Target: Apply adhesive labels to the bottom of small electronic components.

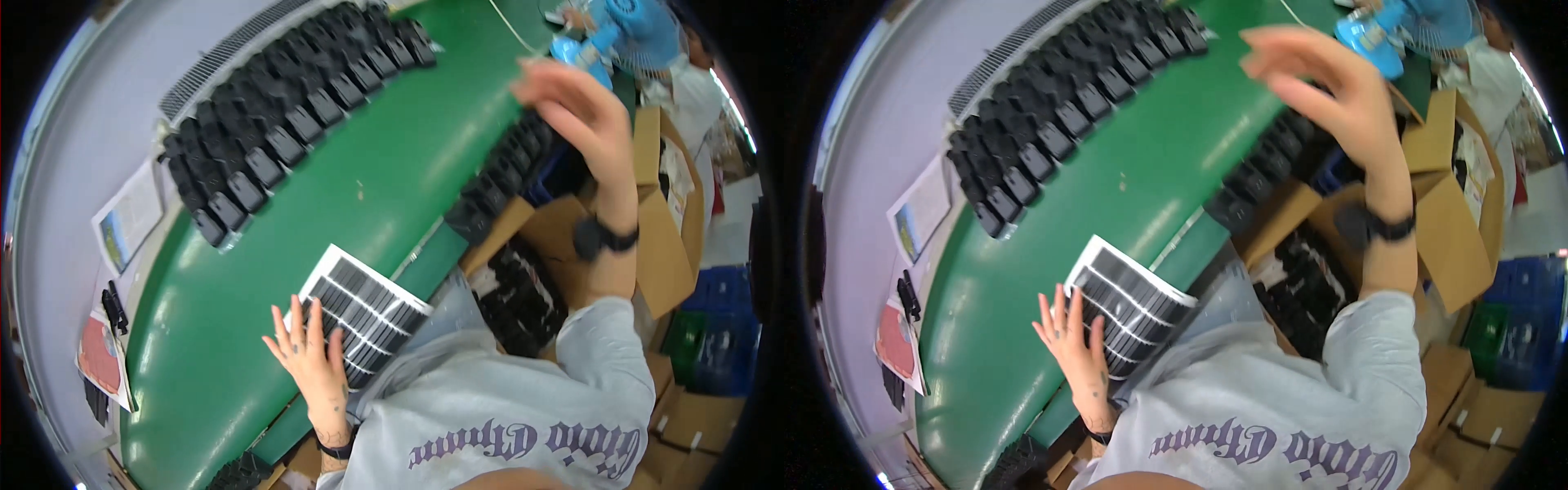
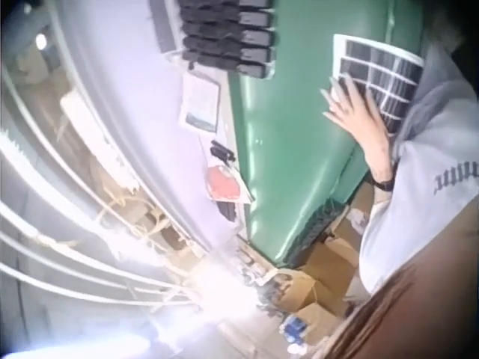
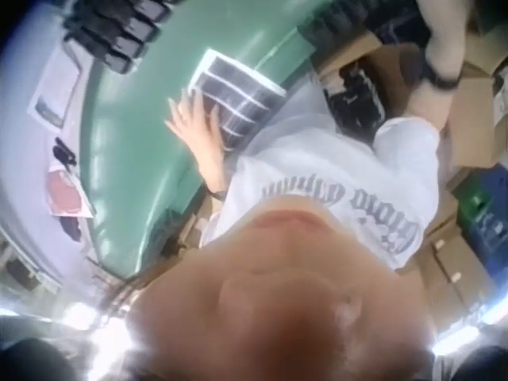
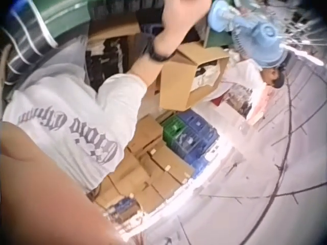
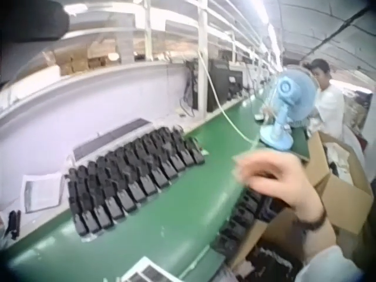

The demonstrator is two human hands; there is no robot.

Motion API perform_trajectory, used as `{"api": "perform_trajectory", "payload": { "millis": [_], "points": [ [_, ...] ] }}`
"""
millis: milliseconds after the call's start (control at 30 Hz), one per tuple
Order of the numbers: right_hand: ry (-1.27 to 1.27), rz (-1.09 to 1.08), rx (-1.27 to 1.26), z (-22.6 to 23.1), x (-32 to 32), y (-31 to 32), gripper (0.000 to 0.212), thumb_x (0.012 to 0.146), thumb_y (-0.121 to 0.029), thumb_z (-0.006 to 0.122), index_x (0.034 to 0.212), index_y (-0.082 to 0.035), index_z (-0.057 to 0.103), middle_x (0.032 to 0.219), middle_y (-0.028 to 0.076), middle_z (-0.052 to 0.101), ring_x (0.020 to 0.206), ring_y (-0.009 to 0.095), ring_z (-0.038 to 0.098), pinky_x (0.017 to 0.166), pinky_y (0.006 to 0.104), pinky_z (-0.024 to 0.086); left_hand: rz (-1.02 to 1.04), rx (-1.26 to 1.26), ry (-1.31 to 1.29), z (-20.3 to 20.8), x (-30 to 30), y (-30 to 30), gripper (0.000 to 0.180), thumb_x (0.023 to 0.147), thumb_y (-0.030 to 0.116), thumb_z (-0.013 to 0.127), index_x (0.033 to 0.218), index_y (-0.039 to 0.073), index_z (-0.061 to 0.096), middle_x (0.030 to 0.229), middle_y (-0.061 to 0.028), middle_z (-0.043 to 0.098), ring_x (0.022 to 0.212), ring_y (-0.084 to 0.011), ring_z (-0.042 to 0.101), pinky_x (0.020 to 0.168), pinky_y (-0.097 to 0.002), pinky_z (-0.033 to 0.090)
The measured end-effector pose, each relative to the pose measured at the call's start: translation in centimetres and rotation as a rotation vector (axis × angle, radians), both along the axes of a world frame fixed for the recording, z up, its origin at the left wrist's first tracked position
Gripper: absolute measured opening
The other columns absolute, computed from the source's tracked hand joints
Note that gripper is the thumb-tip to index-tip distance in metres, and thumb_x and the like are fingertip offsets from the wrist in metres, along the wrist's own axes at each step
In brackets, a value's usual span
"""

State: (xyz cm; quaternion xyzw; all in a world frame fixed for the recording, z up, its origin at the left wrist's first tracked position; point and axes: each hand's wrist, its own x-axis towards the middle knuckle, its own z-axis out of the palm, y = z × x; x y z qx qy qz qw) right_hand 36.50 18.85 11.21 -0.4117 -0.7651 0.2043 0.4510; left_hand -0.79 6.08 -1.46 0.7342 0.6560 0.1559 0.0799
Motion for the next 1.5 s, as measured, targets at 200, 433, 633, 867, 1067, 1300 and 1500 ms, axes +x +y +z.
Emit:
{"api": "perform_trajectory", "payload": {
  "millis": [200,433,633,867,1067,1300,1500],
  "points": [
    [1.191,-0.78,-0.494,-26.2,8.3,-20.2,0.019,0.089,-0.016,0.056,0.099,0.0,0.063,0.081,0.007,0.065,0.073,0.014,0.06,0.064,0.0244,0.048,-0.198,0.033,-0.202,1.2,3.2,0.0,0.044,0.08,-0.012,0.05,0.118,0.005,0.062,0.129,-0.0165,0.054,0.113,-0.0309,0.057,0.093,-0.0347,0.046],
    [0.302,-1.272,-0.899,-54.0,10.3,-36.5,0.022,0.08,-0.019,0.069,0.097,-0.005,0.07,0.083,0.003,0.069,0.074,0.013,0.062,0.067,0.0244,0.048,-0.322,-0.05,-0.137,0.5,4.7,-0.5,0.036,0.084,-0.007,0.042,0.113,-0.002,0.062,0.116,-0.0144,0.062,0.104,-0.0243,0.059,0.088,-0.031,0.045],
    [0.01,-1.301,-0.963,-58.7,9.6,-30.0,0.042,0.071,-0.037,0.073,0.09,0.0,0.07,0.088,0.021,0.068,0.086,0.035,0.066,0.078,0.0395,0.051,-0.142,0.046,-0.12,0.1,7.6,-1.0,0.027,0.093,0.007,0.048,0.114,-0.001,0.062,0.109,-0.0154,0.06,0.097,-0.0293,0.058,0.084,-0.0359,0.045],
    [-0.365,-1.082,-1.367,-58.8,3.7,-25.6,0.055,0.077,-0.051,0.064,0.094,0.001,0.068,0.102,0.024,0.065,0.097,0.038,0.063,0.081,0.0446,0.05,-0.028,0.14,-0.105,-1.7,7.4,-1.5,0.023,0.085,0.003,0.063,0.108,0.003,0.066,0.107,-0.0102,0.06,0.097,-0.0224,0.057,0.081,-0.0328,0.045],
    [-0.297,-0.849,-1.48,-57.8,4.3,-21.8,0.056,0.076,-0.055,0.062,0.099,-0.004,0.069,0.107,0.022,0.065,0.101,0.036,0.062,0.083,0.045,0.05,-0.079,0.221,-0.153,-2.4,6.3,-1.3,0.018,0.083,-0.003,0.062,0.1,0.0,0.067,0.106,-0.012,0.063,0.102,-0.0239,0.059,0.091,-0.0323,0.044],
    [-0.457,-0.593,-1.327,-60.4,1.6,-21.9,0.049,0.086,-0.044,0.05,0.098,0.0,0.067,0.102,0.027,0.064,0.098,0.041,0.062,0.082,0.0485,0.049,-0.136,0.184,-0.292,-2.3,4.4,-0.4,0.021,0.075,-0.008,0.063,0.093,0.003,0.068,0.096,-0.0109,0.064,0.096,-0.0261,0.06,0.085,-0.0339,0.046],
    [-0.78,-0.69,-1.079,-81.2,13.5,-26.4,0.025,0.087,-0.016,0.048,0.091,-0.002,0.069,0.099,0.023,0.066,0.097,0.032,0.065,0.08,0.0435,0.052,0.045,0.116,-1.249,-1.4,1.2,-2.1,0.013,0.083,-0.009,0.055,0.091,-0.004,0.064,0.098,-0.0127,0.063,0.098,-0.0218,0.058,0.088,-0.0321,0.046]
  ]
}}
